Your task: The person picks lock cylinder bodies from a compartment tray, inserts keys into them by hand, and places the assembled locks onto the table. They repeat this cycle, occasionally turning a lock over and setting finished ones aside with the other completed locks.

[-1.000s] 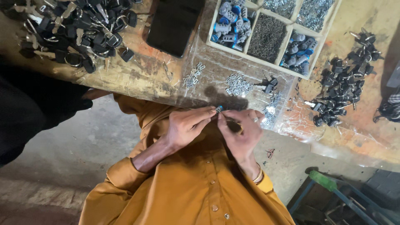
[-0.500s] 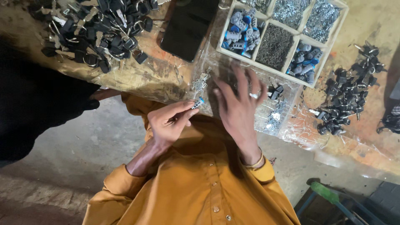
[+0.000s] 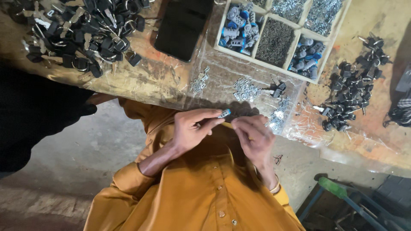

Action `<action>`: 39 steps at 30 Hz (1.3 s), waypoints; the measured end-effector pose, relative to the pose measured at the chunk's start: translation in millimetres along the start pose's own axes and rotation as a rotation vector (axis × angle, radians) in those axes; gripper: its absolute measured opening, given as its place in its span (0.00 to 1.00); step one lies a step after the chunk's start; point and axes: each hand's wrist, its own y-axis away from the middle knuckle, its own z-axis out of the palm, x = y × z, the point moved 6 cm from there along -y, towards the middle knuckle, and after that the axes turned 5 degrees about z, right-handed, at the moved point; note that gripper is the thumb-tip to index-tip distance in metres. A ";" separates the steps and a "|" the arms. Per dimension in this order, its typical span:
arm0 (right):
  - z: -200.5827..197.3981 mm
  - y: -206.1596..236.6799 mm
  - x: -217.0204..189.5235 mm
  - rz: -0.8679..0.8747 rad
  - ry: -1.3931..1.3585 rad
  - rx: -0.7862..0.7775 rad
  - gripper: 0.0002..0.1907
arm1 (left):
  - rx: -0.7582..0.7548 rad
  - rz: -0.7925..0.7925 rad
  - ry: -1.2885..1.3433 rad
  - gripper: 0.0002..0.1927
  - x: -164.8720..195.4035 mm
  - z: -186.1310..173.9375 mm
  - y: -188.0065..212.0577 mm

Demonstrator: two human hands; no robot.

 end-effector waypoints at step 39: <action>-32.4 16.4 3.8 0.050 0.475 0.063 0.24 | -0.074 0.003 -0.105 0.10 10.2 3.8 -2.1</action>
